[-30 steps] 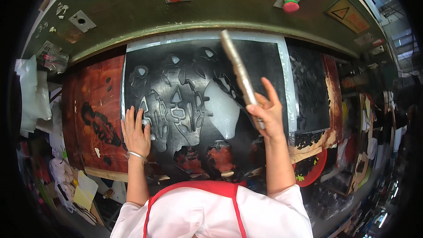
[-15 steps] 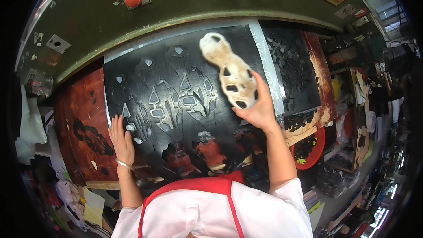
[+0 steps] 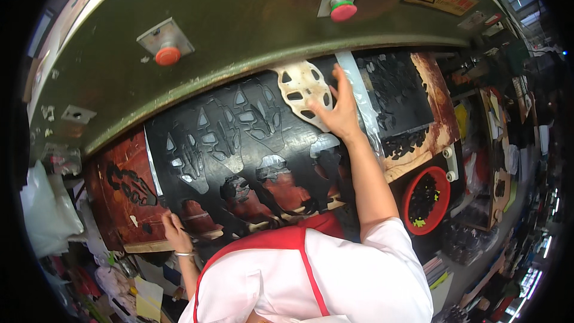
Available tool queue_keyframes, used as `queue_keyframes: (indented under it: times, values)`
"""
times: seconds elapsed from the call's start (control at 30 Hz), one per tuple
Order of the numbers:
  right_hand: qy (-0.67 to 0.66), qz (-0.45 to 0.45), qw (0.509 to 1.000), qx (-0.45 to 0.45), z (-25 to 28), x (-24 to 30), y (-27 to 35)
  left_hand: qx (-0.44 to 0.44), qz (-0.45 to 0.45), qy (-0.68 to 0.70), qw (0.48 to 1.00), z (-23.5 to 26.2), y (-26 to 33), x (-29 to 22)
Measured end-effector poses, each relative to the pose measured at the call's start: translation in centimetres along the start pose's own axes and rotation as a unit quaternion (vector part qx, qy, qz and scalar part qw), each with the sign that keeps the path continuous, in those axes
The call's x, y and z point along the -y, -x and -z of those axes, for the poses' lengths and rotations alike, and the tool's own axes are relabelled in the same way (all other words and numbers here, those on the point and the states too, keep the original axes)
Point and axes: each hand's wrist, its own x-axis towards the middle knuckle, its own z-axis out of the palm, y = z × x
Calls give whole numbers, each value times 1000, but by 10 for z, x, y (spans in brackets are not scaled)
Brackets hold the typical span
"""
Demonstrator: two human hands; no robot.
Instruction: The person removes black rubber pieces from a plastic bag, places them on a cutting machine, and uses a metal scraper to trim excess material. The trimmed pieces are collected in a red bin. The person repeats this process with multiple rubber pieces.
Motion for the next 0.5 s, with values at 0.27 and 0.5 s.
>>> queue_keyframes:
  times: [0.27, 0.5]
  values:
    - [279, 178, 913, -238, -5, 53, -124, -53, -64, -49, 995, -44, -74, -17]
    - [269, 180, 915, -243, -19, 35, -122, -41, -57, -121, 990, -50, -132, -24]
